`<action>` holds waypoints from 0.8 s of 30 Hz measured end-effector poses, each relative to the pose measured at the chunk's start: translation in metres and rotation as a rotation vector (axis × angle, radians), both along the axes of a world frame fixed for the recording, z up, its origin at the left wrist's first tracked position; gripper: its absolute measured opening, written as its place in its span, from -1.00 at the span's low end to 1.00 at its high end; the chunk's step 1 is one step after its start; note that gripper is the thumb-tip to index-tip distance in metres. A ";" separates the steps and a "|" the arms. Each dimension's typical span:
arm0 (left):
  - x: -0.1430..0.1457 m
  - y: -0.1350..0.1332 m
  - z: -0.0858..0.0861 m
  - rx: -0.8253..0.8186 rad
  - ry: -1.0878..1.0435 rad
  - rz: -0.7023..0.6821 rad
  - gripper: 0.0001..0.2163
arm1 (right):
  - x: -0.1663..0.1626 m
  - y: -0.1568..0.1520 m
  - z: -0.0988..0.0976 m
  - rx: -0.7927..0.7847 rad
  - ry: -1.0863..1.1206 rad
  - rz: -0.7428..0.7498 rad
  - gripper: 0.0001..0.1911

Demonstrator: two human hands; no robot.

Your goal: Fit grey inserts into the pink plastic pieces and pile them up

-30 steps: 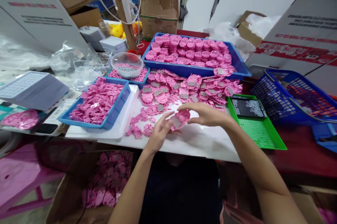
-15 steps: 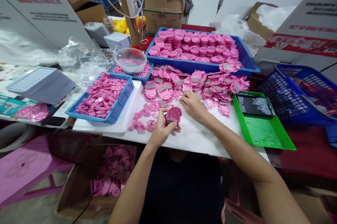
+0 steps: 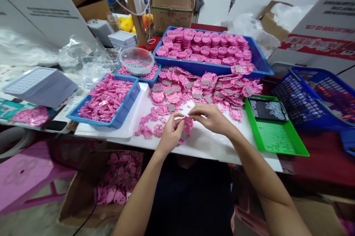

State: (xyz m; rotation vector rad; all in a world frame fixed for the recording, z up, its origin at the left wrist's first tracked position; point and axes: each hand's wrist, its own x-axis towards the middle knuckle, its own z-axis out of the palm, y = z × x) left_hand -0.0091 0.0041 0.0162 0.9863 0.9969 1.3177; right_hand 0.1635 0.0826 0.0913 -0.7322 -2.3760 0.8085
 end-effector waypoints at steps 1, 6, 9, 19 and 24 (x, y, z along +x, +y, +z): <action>0.000 0.000 -0.001 0.020 0.051 0.015 -0.70 | -0.001 -0.001 -0.002 0.013 -0.014 0.016 -0.86; 0.001 0.002 -0.005 0.099 0.277 0.086 -0.78 | -0.007 -0.006 -0.008 0.093 -0.110 -0.037 -0.79; 0.000 0.001 -0.005 0.115 0.317 0.079 -0.78 | -0.006 -0.006 -0.007 0.083 -0.167 -0.044 -0.79; 0.000 -0.008 0.004 0.029 0.329 0.054 -0.78 | -0.008 0.003 -0.020 -0.039 -0.233 -0.033 -0.78; -0.003 -0.008 0.006 0.057 0.286 0.052 -0.77 | -0.012 -0.003 -0.025 0.038 -0.171 -0.020 -0.76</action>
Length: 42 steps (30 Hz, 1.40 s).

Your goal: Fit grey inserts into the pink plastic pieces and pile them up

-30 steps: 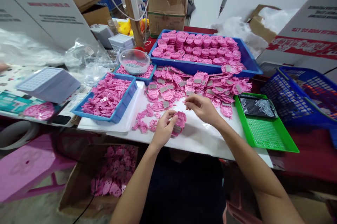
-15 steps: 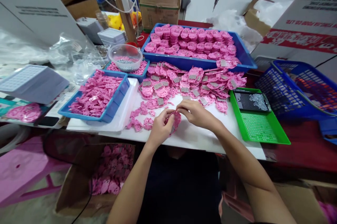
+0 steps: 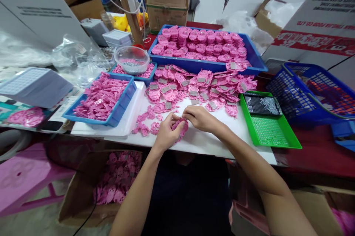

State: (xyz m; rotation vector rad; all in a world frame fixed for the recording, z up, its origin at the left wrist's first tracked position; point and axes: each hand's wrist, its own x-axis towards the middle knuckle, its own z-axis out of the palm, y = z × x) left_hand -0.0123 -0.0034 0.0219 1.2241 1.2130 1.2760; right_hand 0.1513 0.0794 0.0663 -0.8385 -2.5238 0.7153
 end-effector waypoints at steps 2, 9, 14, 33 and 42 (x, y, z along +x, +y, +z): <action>-0.001 0.000 0.001 0.012 -0.039 0.003 -0.75 | 0.000 -0.003 -0.001 0.024 0.050 0.018 -0.76; -0.001 0.001 0.007 -0.080 -0.329 -0.037 -0.61 | 0.007 0.015 0.009 -0.095 0.140 0.059 -0.55; -0.007 0.000 0.004 0.018 -0.384 0.019 -0.56 | -0.002 0.044 -0.003 0.011 0.117 0.040 -0.69; 0.000 -0.002 0.008 -0.164 -0.402 -0.161 -0.52 | -0.006 0.037 -0.017 0.288 0.092 0.113 -0.80; 0.006 0.008 -0.012 -0.163 -0.352 0.101 -0.52 | 0.051 -0.007 -0.019 0.151 0.068 -0.037 -0.77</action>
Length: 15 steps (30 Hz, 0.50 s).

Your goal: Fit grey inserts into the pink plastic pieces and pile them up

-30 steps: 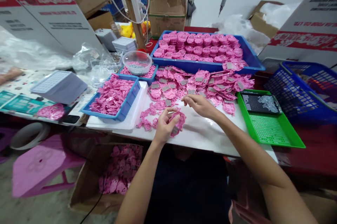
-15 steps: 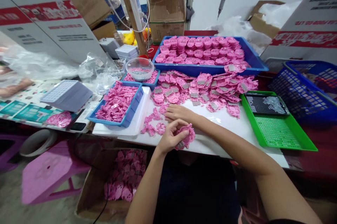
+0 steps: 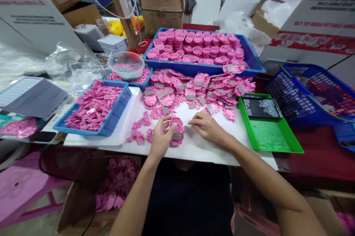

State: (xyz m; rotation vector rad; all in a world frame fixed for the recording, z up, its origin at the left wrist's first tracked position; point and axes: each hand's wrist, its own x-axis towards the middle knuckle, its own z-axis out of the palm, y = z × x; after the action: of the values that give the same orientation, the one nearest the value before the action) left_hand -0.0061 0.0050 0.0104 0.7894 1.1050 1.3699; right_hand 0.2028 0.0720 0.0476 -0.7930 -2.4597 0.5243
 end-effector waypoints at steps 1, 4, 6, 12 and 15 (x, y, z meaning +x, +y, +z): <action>0.000 0.000 -0.002 0.005 -0.005 0.010 -0.52 | -0.001 -0.001 -0.004 0.002 -0.031 0.015 -0.76; -0.001 -0.002 -0.004 0.015 -0.029 -0.003 -0.54 | 0.001 -0.002 -0.009 0.018 -0.047 0.003 -0.72; -0.001 -0.004 -0.003 0.011 -0.037 -0.021 -0.53 | 0.006 -0.002 -0.008 0.025 -0.026 -0.037 -0.72; -0.003 -0.005 -0.002 0.019 -0.020 -0.030 -0.51 | 0.007 -0.009 -0.010 0.073 -0.095 -0.022 -0.80; -0.004 -0.004 -0.005 0.029 -0.009 -0.027 -0.52 | -0.002 -0.013 -0.013 0.141 -0.082 -0.103 -0.82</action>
State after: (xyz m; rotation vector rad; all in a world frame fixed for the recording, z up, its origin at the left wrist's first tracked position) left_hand -0.0099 0.0012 0.0053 0.8157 1.0658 1.3678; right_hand 0.2012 0.0590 0.0349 -0.8931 -2.4825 0.2829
